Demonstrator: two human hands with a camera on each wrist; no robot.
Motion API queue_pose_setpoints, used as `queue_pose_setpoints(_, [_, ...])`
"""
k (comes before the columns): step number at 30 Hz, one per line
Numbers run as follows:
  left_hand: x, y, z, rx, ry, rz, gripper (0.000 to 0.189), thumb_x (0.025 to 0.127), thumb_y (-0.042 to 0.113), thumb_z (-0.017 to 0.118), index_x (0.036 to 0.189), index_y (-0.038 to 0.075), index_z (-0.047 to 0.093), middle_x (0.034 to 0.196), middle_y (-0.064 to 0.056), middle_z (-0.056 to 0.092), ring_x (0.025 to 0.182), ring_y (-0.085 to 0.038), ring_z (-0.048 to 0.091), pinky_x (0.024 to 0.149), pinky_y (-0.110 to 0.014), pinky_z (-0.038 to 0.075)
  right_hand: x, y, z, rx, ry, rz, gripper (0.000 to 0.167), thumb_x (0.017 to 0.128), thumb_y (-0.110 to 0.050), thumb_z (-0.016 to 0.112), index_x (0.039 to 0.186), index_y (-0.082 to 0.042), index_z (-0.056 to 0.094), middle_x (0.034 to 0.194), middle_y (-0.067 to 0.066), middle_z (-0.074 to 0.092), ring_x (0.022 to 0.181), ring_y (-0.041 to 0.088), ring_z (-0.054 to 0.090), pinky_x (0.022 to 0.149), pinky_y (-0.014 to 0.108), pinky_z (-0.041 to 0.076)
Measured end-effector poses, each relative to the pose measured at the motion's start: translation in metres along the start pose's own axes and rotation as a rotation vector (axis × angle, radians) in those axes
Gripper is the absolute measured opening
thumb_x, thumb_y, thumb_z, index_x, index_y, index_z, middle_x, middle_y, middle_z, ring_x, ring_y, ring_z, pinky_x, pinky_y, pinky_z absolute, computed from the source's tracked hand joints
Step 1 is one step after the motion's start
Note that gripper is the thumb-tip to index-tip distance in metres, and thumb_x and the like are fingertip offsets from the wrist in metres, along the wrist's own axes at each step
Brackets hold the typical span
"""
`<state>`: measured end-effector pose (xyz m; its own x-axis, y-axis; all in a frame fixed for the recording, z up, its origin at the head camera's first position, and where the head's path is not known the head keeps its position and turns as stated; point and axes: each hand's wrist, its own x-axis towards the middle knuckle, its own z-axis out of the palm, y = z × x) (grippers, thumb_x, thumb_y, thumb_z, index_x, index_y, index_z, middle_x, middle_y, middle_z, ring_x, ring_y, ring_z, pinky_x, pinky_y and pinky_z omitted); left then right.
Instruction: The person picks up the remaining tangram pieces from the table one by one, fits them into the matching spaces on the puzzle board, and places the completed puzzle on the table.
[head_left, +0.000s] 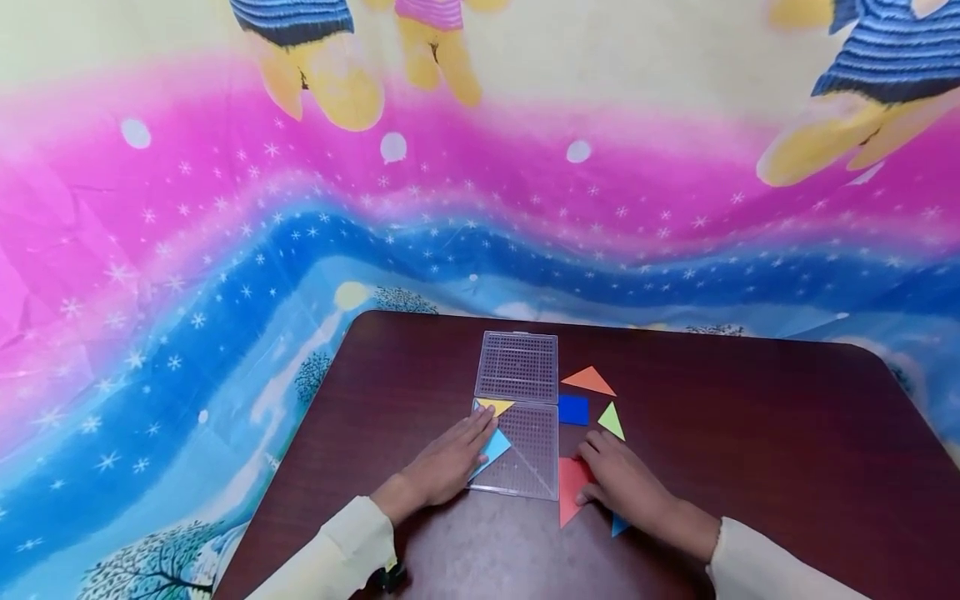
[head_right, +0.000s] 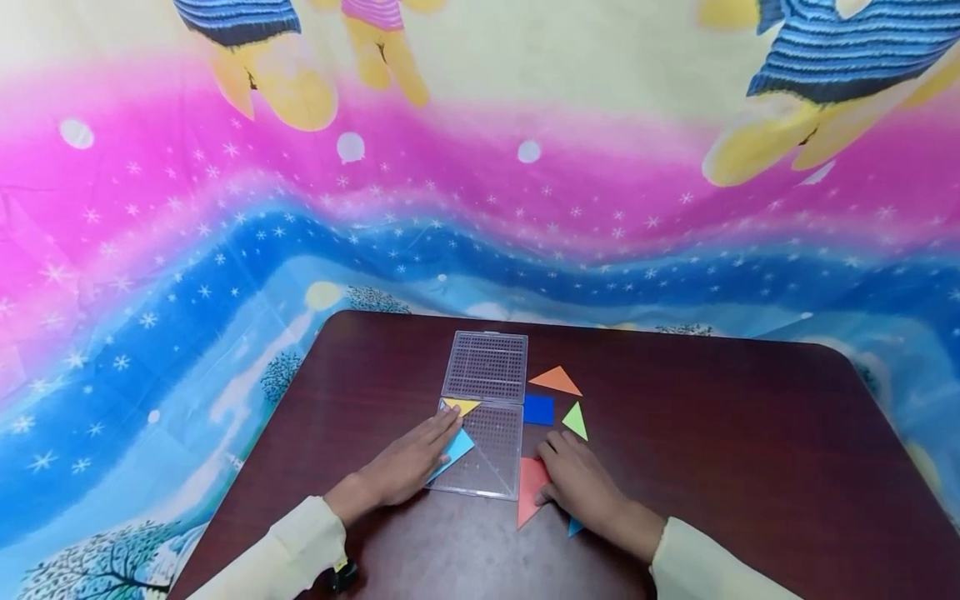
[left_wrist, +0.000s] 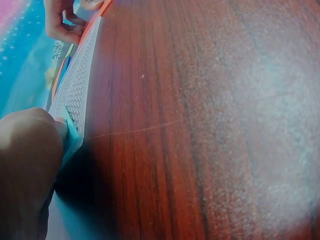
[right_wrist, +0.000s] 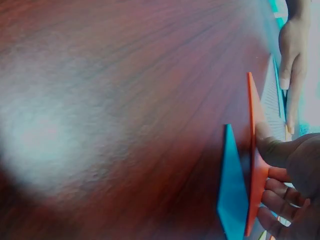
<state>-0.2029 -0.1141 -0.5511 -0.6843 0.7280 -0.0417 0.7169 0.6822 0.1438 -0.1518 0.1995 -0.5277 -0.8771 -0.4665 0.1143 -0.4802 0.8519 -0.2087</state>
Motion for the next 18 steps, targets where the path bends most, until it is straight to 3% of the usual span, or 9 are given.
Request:
queue_pose_setpoints(4, [0.000, -0.001, -0.002, -0.001, 0.008, 0.002, 0.059, 0.112, 0.030, 0.037, 0.162, 0.002, 0.023, 0.172, -0.015, 0.017, 0.160, -0.029, 0.016, 0.130, -0.041, 0.022, 0.008, -0.001, -0.004, 0.103, -0.050, 0.067, 0.053, 0.067, -0.037, 0.095, 0.099, -0.010, 0.064, 0.094, 0.000, 0.057, 0.091, 0.016, 0.050, 0.078, 0.035, 0.050])
queue_pose_setpoints(12, [0.002, -0.001, -0.003, -0.018, 0.004, -0.010, 0.059, 0.112, 0.030, 0.038, 0.163, 0.004, 0.024, 0.172, -0.012, 0.018, 0.161, -0.026, 0.016, 0.130, -0.039, 0.022, 0.023, 0.002, -0.011, 0.418, -0.224, 0.302, 0.054, 0.064, -0.019, 0.097, 0.092, -0.011, 0.051, 0.088, 0.001, 0.050, 0.088, 0.017, 0.046, 0.067, 0.030, 0.044])
queue_pose_setpoints(18, [0.002, 0.001, -0.004, -0.014, -0.010, -0.013, 0.059, 0.112, 0.031, 0.037, 0.163, 0.005, 0.023, 0.173, -0.011, 0.017, 0.161, -0.025, 0.015, 0.130, -0.039, 0.021, 0.027, 0.020, -0.013, 0.646, -0.269, 0.356, 0.040, 0.077, -0.005, 0.088, 0.098, -0.007, 0.054, 0.085, 0.004, 0.056, 0.078, 0.018, 0.053, 0.060, 0.025, 0.051])
